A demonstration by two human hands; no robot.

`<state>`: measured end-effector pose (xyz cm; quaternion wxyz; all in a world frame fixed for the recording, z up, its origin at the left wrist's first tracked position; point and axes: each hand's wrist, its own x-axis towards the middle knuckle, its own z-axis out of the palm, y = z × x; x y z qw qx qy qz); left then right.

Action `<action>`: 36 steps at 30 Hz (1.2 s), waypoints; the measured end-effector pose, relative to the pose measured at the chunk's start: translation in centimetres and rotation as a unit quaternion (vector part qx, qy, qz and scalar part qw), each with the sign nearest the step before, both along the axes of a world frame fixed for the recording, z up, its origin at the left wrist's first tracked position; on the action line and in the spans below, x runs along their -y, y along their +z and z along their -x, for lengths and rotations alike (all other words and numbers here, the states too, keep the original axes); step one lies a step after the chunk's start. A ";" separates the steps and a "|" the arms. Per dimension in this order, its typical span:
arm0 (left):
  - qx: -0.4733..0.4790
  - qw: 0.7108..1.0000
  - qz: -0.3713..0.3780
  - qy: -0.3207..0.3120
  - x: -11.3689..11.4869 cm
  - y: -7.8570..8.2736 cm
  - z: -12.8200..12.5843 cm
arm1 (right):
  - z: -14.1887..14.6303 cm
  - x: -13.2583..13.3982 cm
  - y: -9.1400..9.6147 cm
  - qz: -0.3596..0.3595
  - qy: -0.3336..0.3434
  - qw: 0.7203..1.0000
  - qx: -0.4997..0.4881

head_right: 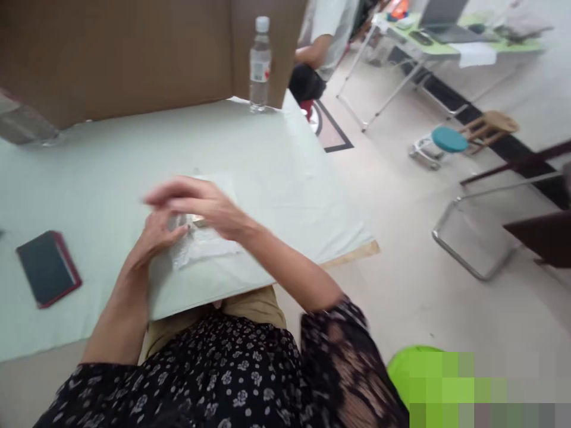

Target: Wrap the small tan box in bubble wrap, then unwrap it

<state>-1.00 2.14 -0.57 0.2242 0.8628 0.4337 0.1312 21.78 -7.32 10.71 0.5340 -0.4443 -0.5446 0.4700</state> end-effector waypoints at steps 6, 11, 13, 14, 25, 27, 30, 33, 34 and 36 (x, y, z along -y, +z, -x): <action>0.087 0.987 -0.030 0.132 0.6 0.7 -0.1 | -4.8 2.2 -5.3 0.078 -0.094 0.991 0.062; 0.141 0.978 -0.010 0.153 1.2 1.9 -0.1 | -2.7 -0.1 -7.9 -0.007 -0.064 0.977 0.205; 0.135 0.982 -0.009 0.133 1.6 2.6 0.0 | -1.8 -1.2 -8.3 -0.058 -0.060 0.959 0.270; 0.126 0.986 -0.011 0.109 2.0 3.0 0.0 | -1.5 -1.6 -8.5 -0.078 -0.054 0.950 0.297; -0.081 0.984 -0.116 -0.104 8.2 3.9 -0.5 | -1.9 -3.8 -12.3 -0.025 0.034 0.953 0.299; -0.044 0.986 -0.136 -0.087 8.1 3.3 -1.0 | -1.8 -3.8 -12.4 -0.024 0.029 0.958 0.283; 0.053 0.988 -0.142 -0.032 7.2 3.1 -1.8 | -1.9 -3.7 -11.9 -0.024 0.048 0.965 0.258; 0.132 0.985 -0.094 0.057 5.8 3.8 -2.8 | -2.5 -3.5 -10.9 0.001 0.065 0.975 0.212; 0.148 0.983 -0.060 0.086 5.3 4.0 -3.2 | -2.8 -3.4 -10.4 0.012 0.067 0.980 0.187; 0.166 0.976 0.020 0.142 4.3 4.5 -3.7 | -3.6 -3.2 -9.5 0.031 0.076 0.987 0.140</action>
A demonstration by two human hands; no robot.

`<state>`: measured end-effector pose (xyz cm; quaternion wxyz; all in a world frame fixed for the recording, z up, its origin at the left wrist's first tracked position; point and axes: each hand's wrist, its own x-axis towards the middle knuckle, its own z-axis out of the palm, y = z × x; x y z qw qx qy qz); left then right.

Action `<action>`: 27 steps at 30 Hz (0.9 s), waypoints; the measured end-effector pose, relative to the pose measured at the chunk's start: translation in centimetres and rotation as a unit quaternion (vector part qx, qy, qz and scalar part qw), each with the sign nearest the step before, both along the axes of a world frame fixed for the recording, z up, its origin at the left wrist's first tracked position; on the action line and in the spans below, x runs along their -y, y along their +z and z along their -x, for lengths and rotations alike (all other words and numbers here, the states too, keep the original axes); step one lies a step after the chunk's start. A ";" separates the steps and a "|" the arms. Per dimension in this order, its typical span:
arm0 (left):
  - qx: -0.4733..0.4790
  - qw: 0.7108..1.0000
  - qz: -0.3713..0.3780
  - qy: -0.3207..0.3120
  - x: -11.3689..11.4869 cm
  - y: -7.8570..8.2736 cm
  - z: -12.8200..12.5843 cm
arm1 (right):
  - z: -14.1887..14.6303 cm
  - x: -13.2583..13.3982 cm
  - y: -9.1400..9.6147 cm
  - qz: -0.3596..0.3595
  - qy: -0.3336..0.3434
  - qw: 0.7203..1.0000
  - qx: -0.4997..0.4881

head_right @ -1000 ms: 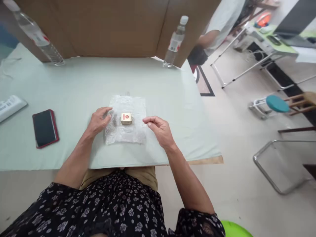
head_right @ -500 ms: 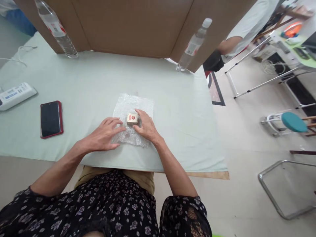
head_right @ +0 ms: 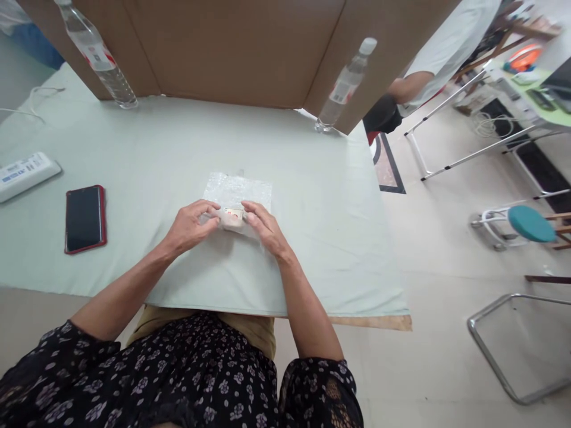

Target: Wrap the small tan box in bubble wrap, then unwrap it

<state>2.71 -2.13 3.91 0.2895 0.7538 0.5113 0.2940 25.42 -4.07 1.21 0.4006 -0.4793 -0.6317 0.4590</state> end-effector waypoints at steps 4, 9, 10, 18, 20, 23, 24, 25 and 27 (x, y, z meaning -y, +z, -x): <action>0.016 0.992 0.109 0.057 -1.2 0.1 -0.5 | -0.9 0.1 1.6 0.039 0.031 0.998 0.026; 0.087 0.988 0.121 0.035 -1.3 -0.8 -0.4 | 0.5 -0.8 1.3 0.031 -0.060 0.997 0.029; 0.102 0.987 0.120 0.031 -1.2 -1.0 -0.5 | 0.8 -1.1 0.9 0.030 -0.072 0.997 0.010; 0.176 0.974 0.141 0.032 -1.2 -1.7 -1.0 | 1.6 -0.8 -0.5 0.046 -0.109 0.991 -0.055; 0.184 0.971 0.148 0.033 -1.1 -1.8 -0.9 | 1.7 -0.4 -0.5 0.048 -0.106 0.992 -0.056; 0.194 0.967 0.162 0.034 -1.0 -1.8 -0.8 | 2.0 -0.3 -0.8 0.052 -0.101 0.992 -0.052; 0.194 0.966 0.166 0.035 -1.0 -1.7 -0.8 | 2.0 -0.4 -0.9 0.052 -0.101 0.992 -0.047; 0.192 0.966 0.170 0.037 -1.0 -1.7 -0.8 | 2.0 -0.5 -1.1 0.050 -0.101 0.993 -0.037; 0.188 0.965 0.178 0.041 -0.9 -1.7 -0.9 | 1.8 -0.6 -1.2 0.036 -0.114 0.993 -0.001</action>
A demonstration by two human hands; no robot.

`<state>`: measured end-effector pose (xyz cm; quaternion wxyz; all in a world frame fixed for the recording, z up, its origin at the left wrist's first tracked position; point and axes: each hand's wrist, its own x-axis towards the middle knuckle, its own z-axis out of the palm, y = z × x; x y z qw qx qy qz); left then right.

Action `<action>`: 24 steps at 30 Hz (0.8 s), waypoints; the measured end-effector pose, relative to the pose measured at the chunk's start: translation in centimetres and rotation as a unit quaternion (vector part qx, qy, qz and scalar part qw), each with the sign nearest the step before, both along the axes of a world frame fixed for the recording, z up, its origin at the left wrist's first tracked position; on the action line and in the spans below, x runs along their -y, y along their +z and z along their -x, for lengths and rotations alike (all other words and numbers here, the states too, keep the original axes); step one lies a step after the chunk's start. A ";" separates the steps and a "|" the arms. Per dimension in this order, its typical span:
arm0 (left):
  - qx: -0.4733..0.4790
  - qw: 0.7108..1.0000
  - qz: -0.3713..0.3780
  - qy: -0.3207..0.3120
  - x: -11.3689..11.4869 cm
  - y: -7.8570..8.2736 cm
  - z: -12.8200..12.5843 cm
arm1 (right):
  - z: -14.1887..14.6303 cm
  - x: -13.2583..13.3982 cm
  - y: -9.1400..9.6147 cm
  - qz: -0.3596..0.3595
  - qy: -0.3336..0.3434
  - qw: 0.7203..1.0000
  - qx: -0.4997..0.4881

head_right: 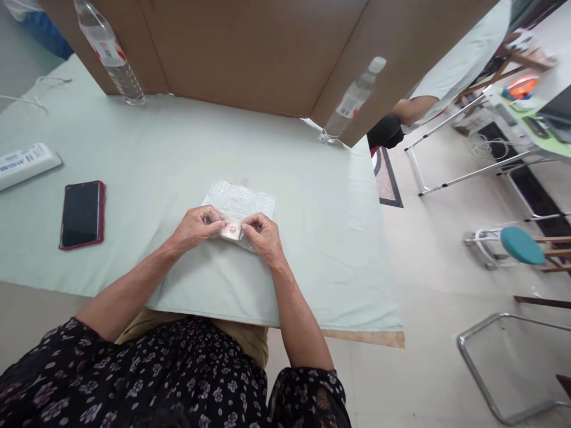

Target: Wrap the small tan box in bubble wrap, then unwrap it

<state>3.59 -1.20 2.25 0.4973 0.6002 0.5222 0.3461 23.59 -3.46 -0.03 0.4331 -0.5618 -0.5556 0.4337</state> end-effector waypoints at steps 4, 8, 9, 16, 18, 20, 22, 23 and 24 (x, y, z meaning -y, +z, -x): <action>0.000 1.000 0.007 0.010 0.0 0.0 -0.1 | -0.4 0.8 0.9 -0.118 -0.091 0.974 0.172; -0.015 1.000 0.003 0.010 0.1 0.1 -0.4 | 0.4 2.8 2.6 -0.218 -0.046 0.913 0.341; -0.023 1.000 0.003 0.010 0.1 0.1 -0.4 | 0.8 3.2 2.7 -0.229 -0.001 0.901 0.368; -0.080 0.997 -0.017 -0.004 -0.4 0.8 2.3 | 2.7 3.4 2.1 -0.257 0.120 0.837 0.469; -0.091 0.996 -0.002 0.014 -0.5 0.5 3.5 | 2.7 3.3 2.2 -0.259 0.127 0.825 0.486; -0.125 0.991 0.003 0.038 -0.5 0.3 4.5 | 2.7 3.1 2.3 -0.257 0.129 0.815 0.504; -0.171 0.983 0.008 0.060 -0.3 0.2 5.0 | 2.7 3.0 2.3 -0.256 0.128 0.808 0.514; -0.193 0.979 0.015 0.068 -0.2 0.3 5.1 | 2.7 2.9 2.2 -0.259 0.127 0.806 0.517; -0.213 0.974 0.025 0.074 -0.2 0.5 5.1 | 2.6 2.8 2.1 -0.263 0.126 0.804 0.518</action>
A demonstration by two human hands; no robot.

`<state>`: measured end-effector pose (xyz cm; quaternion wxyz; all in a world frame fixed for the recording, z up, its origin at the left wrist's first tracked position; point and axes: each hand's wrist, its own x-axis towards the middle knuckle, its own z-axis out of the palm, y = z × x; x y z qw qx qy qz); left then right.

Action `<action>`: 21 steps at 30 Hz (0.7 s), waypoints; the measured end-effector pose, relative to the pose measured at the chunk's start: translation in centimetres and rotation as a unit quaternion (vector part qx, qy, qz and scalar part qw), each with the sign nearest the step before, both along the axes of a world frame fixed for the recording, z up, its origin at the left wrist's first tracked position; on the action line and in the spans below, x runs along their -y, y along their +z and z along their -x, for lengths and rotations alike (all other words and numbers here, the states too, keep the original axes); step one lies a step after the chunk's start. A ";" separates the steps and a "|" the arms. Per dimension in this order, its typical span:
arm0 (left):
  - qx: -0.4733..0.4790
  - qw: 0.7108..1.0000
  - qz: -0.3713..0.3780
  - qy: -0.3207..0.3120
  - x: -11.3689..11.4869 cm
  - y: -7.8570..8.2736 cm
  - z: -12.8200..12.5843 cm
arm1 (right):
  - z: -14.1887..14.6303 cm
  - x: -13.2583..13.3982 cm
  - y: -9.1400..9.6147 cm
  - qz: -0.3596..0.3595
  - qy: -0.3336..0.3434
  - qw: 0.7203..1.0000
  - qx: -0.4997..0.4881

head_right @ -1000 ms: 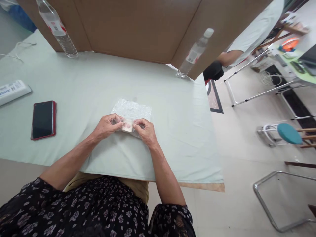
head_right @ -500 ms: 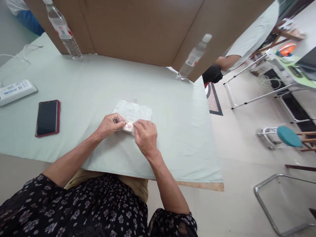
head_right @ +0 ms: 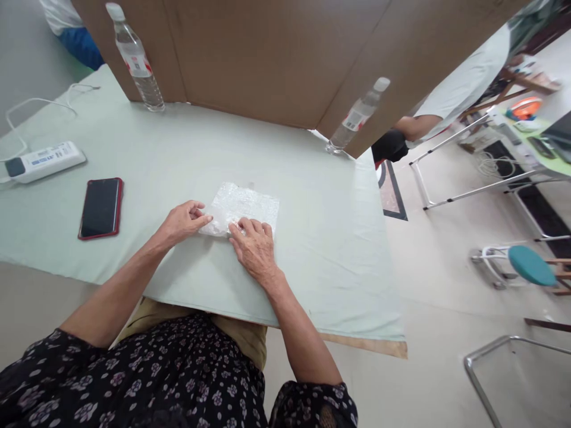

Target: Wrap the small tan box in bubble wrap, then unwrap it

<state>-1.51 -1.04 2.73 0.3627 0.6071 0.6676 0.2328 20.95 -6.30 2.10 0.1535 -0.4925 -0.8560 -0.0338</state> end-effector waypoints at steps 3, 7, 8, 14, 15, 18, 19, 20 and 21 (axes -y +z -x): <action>-0.046 0.999 0.026 0.010 -0.1 0.5 -0.3 | -0.1 -0.2 -0.5 -0.008 0.005 1.000 -0.003; -0.077 0.997 0.007 0.009 -0.8 0.4 -1.2 | -0.2 -0.3 -0.9 -0.013 0.006 1.000 -0.009; -0.073 0.997 0.006 0.004 -0.9 0.3 -1.5 | -0.2 -0.3 -0.9 -0.016 0.005 1.000 -0.010; 0.040 0.997 0.058 -0.030 -1.2 0.1 -2.6 | -0.1 -0.4 -0.6 -0.019 0.006 1.000 -0.009; 0.049 0.997 0.053 -0.027 -1.2 0.2 -2.7 | 0.0 -0.5 -0.5 -0.017 0.006 1.000 -0.008; 0.022 1.000 0.012 -0.014 -0.9 0.6 -3.3 | 0.1 -0.6 -0.4 -0.008 0.009 1.000 -0.008; 0.014 1.000 0.001 -0.009 -0.8 0.7 -3.6 | 0.1 -0.7 -0.4 -0.005 0.009 1.000 -0.008; 0.017 1.000 -0.003 -0.005 -0.8 0.8 -3.8 | 0.2 -0.7 -0.4 -0.004 0.009 1.000 -0.008; 0.035 0.999 0.000 -0.004 -0.8 0.9 -4.2 | 0.2 -0.7 -0.3 -0.005 0.008 1.000 -0.007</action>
